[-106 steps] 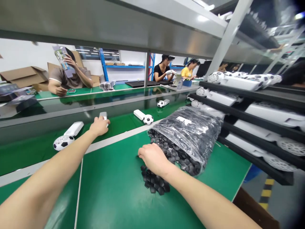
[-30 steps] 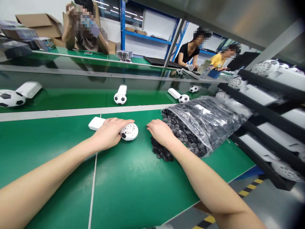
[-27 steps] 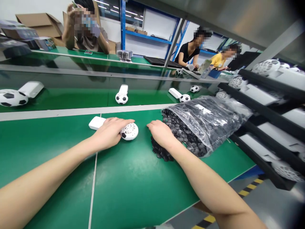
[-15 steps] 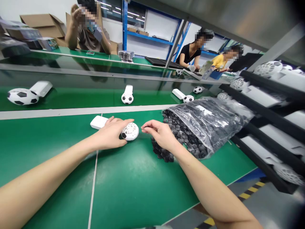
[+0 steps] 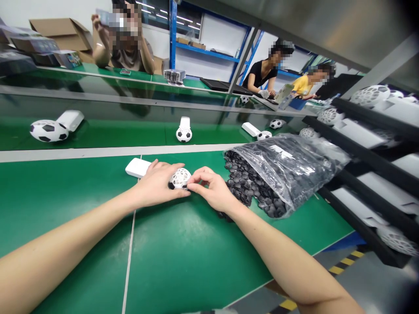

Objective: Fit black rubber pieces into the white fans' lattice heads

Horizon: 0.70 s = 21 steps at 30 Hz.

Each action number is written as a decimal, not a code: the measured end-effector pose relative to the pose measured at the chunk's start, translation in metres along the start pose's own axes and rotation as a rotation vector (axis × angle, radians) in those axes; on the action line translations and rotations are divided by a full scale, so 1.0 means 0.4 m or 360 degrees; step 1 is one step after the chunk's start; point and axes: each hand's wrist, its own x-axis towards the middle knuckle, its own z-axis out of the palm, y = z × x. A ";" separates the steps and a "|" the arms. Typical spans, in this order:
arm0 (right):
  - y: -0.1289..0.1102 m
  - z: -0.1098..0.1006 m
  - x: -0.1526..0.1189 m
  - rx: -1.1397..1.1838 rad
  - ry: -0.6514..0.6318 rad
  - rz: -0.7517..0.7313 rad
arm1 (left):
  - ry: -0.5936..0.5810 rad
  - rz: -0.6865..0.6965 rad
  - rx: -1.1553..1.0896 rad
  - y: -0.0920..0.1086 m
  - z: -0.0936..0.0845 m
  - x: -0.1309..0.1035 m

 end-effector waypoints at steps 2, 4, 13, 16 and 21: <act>0.004 0.006 0.002 -0.0006 0.0005 0.0038 | 0.0007 -0.0003 -0.0006 0.003 0.000 0.000; 0.009 0.010 0.003 -0.0010 0.0026 0.0052 | 0.0021 -0.0003 -0.0009 0.008 0.000 0.000; 0.026 0.013 0.025 0.0171 -0.0036 0.0355 | 0.0069 -0.0084 -0.0008 0.025 -0.005 0.008; 0.025 -0.006 0.035 0.0170 -0.0069 0.0383 | 0.0072 -0.0065 -0.0017 0.024 -0.007 0.011; 0.034 -0.093 0.025 -0.0336 -0.0240 0.0345 | -0.0053 0.0072 -0.0128 0.018 -0.008 -0.001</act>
